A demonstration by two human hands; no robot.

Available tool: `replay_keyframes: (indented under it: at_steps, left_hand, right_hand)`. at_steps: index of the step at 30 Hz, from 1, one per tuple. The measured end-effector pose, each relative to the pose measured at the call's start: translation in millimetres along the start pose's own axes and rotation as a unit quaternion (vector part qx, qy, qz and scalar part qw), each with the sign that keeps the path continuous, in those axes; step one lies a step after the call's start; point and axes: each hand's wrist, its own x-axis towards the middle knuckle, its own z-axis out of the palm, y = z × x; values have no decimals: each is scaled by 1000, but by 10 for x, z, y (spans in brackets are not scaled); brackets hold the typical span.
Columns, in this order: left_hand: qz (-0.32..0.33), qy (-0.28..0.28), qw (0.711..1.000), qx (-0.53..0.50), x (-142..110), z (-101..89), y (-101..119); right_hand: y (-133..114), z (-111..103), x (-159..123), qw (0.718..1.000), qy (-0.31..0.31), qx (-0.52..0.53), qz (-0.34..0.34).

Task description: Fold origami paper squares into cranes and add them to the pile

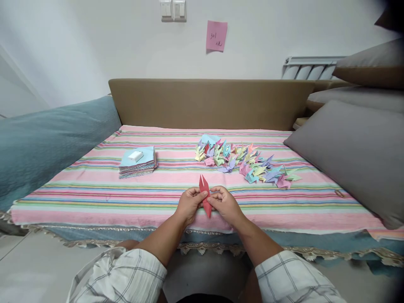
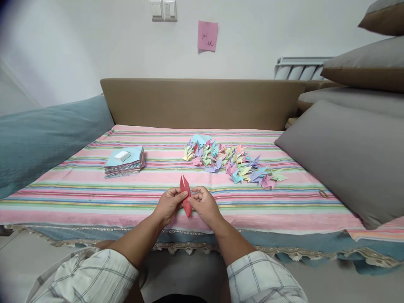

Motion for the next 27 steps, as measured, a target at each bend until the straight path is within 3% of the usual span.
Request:
replay_keyframes:
  at_steps: [5, 9, 12, 15, 19, 23, 27]
  left_hand:
    - [-11, -25, 993, 116, 65, -74, 49]
    - [70, -11, 960, 272, 126, -171, 54]
    - [151, 1, 889, 432, 144, -211, 46]
    - [180, -4, 802, 570, 147, -207, 34]
    - [233, -11, 711, 664, 158, -197, 13]
    - [313, -68, 689, 650, 176, -233, 17]
    - [308, -127, 695, 637, 174, -278, 60]
  right_hand:
    - [46, 12, 30, 1000, 4, -16, 17]
    - [79, -30, 61, 991, 1, -132, -16]
    - [98, -81, 77, 963, 5, -258, -71]
    - [110, -130, 89, 915, -3, -391, -102]
    - [106, -171, 101, 860, -11, -479, -173]
    - [65, -207, 119, 840, -45, -476, -256]
    - [35, -251, 141, 840, -96, -468, -259]
